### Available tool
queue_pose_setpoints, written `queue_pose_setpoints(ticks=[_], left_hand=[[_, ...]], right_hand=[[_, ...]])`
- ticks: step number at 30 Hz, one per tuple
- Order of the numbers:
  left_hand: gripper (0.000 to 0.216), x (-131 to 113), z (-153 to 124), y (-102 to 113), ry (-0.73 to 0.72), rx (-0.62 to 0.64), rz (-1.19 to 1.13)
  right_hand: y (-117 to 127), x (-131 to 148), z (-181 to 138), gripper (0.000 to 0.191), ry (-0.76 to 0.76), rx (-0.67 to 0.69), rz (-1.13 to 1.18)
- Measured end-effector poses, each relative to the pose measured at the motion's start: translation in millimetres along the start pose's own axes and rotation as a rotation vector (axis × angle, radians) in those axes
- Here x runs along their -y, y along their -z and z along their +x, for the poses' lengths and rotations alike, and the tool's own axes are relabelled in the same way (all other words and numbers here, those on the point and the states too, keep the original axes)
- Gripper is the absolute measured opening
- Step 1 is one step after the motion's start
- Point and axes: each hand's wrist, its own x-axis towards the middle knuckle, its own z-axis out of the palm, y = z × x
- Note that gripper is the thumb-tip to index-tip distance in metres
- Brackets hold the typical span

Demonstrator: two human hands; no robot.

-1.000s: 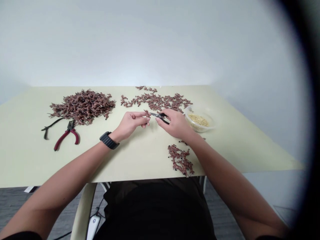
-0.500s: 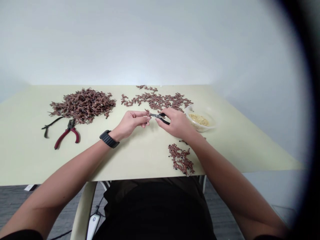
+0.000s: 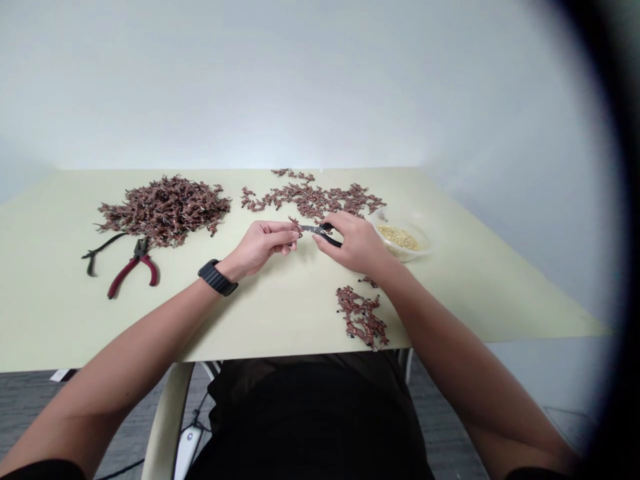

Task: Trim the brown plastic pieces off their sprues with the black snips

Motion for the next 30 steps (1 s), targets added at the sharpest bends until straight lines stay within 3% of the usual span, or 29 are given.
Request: queue_pose_setpoints(ticks=[8,13,18,21,25,28,30], left_hand=[[0.026,-0.4,-0.4,-1.0,-0.02,-0.005,0.067],[0.029,1.5,-5.2,-11.1,-0.18,-0.158,0.284],[0.041,12.1,-5.5,-14.6,-0.242,-0.292,0.456],[0.047,18.4,-1.4,-7.5,-0.232,-0.311,0.495],[0.033,15.7,5.1,3.5,-0.276,-0.362,0.685],[0.024,-1.8,8.5,17.9,-0.34,-0.426,0.999],[0.022,-22.6,6.0,40.5,-0.294,-0.481,1.176]], right_hand=[[0.2,3.3,-0.5,0.031,0.001,-0.008,0.007],[-7.8,15.8,0.3,0.039,-0.148,0.037,0.157],[-16.1,17.5,2.7,0.047,-0.259,0.122,0.32],[-16.9,10.3,3.7,0.045,-0.254,0.137,0.308],[-25.5,-9.2,-1.1,0.034,-0.292,0.136,0.031],[-38.9,-22.2,-6.4,0.041,-0.268,0.192,-0.082],[-47.2,-25.6,-8.7,0.037,-0.222,0.198,-0.127]])
